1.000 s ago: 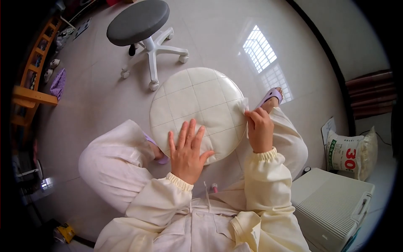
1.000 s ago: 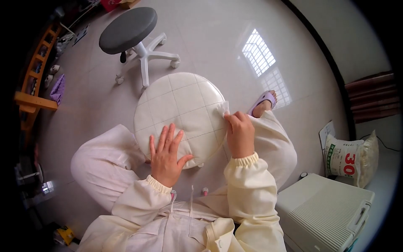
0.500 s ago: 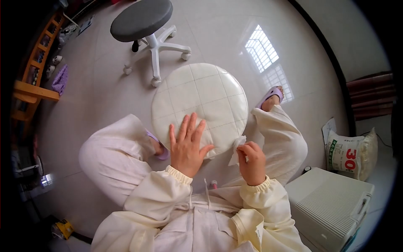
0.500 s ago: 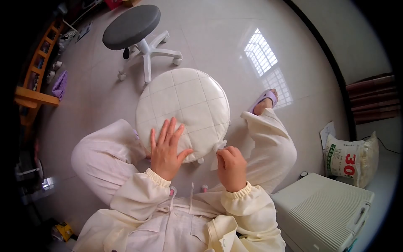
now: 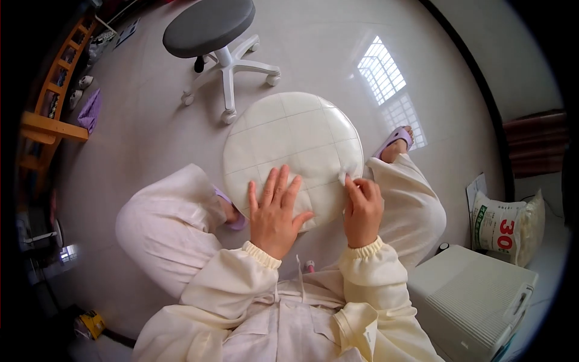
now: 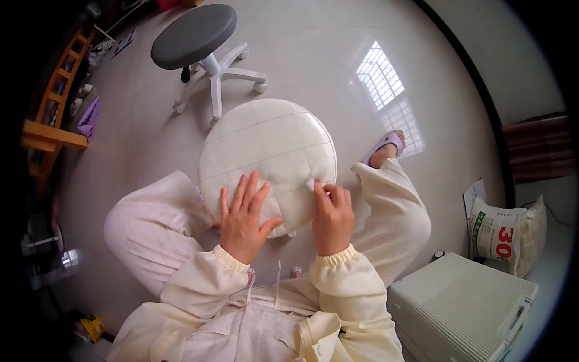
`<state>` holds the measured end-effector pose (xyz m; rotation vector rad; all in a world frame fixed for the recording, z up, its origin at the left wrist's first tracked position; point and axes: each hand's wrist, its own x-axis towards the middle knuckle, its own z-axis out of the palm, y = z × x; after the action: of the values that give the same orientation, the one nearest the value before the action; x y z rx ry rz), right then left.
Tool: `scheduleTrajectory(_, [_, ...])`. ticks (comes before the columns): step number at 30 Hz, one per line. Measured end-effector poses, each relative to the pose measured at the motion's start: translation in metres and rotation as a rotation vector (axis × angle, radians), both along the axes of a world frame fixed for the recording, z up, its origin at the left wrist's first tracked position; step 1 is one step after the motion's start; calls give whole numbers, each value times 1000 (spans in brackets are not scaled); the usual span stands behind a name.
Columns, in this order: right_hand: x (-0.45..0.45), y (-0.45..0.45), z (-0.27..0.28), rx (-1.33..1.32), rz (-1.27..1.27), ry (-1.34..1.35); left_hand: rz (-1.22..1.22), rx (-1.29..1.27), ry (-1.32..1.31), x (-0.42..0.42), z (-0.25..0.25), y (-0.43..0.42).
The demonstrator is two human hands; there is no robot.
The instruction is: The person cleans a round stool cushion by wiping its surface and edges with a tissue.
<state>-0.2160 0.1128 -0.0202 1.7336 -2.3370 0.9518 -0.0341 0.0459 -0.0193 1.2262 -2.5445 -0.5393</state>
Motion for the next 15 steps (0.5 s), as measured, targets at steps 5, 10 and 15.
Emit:
scheduleTrajectory(5, [29, 20, 9, 101, 112, 1, 1, 19, 21, 0, 1, 1])
scheduleTrajectory(10, [23, 9, 20, 24, 230, -459, -6, -1, 2, 0, 0, 1])
scheduleTrajectory(15, [-9, -36, 14, -109, 9, -183, -1, 5, 28, -1, 2, 1])
